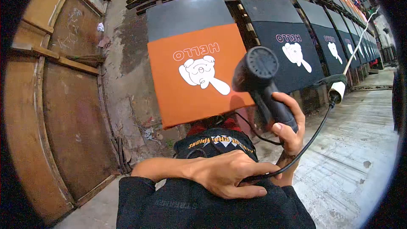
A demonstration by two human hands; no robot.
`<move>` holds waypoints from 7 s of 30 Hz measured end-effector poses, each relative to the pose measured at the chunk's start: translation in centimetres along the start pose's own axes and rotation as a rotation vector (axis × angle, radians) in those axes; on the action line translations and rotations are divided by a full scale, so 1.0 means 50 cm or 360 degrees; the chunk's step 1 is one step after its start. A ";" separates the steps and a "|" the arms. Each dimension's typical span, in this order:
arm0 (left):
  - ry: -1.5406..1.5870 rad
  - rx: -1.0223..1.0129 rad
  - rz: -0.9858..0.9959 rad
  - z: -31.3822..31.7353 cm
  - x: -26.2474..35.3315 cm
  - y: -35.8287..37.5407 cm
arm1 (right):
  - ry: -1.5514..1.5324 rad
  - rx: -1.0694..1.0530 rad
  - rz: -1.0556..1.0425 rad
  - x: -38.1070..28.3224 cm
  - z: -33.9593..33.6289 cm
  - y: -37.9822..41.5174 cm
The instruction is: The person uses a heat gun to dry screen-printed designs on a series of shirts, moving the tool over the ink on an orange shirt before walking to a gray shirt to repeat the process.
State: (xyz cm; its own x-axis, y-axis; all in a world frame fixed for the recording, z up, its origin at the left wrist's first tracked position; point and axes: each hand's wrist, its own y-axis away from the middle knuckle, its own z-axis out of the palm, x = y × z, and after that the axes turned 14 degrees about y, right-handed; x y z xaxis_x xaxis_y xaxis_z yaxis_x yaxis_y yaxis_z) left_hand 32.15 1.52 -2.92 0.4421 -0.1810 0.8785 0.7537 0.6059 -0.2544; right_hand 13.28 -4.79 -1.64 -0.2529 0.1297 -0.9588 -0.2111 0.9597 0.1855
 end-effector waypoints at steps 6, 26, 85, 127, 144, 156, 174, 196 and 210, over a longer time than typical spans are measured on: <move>-0.0010 0.0012 0.0016 0.000 0.002 -0.004 | 0.0043 -0.0115 0.0005 0.020 -0.023 0.005; -0.0128 0.0050 0.0143 0.010 -0.018 0.004 | -0.0036 -0.0513 -0.0295 0.033 0.052 -0.124; -0.0156 0.0190 0.0195 0.019 -0.017 0.015 | -0.0101 -0.0316 -0.0488 0.056 0.092 -0.275; -0.0230 0.0240 0.0192 0.039 -0.027 0.018 | -0.0065 -0.0549 -0.0506 0.053 0.118 -0.320; -0.0194 0.0330 0.0211 0.041 -0.020 0.011 | -0.0090 -0.0818 -0.0449 0.027 0.156 -0.304; -0.0289 0.0258 0.0160 0.044 -0.023 0.022 | -0.0053 -0.0940 -0.0585 0.022 0.237 -0.309; -0.0211 0.0198 0.0099 0.033 -0.016 0.014 | 0.0077 -0.0729 -0.0437 0.031 0.072 -0.267; -0.0249 0.0206 0.0038 0.035 -0.010 0.017 | -0.0091 -0.0865 -0.0492 0.041 0.162 -0.270; -0.0245 0.0195 0.0065 0.039 -0.016 0.015 | -0.0011 -0.1045 -0.0367 0.026 0.110 -0.236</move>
State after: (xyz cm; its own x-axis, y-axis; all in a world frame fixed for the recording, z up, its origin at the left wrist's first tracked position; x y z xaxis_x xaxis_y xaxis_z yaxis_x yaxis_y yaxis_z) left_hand 31.40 3.61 -3.03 0.3843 -0.0392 0.9224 0.6677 0.7018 -0.2483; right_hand 20.62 -14.56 -6.26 -0.1274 -0.0560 -0.9903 -0.7865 0.6140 0.0665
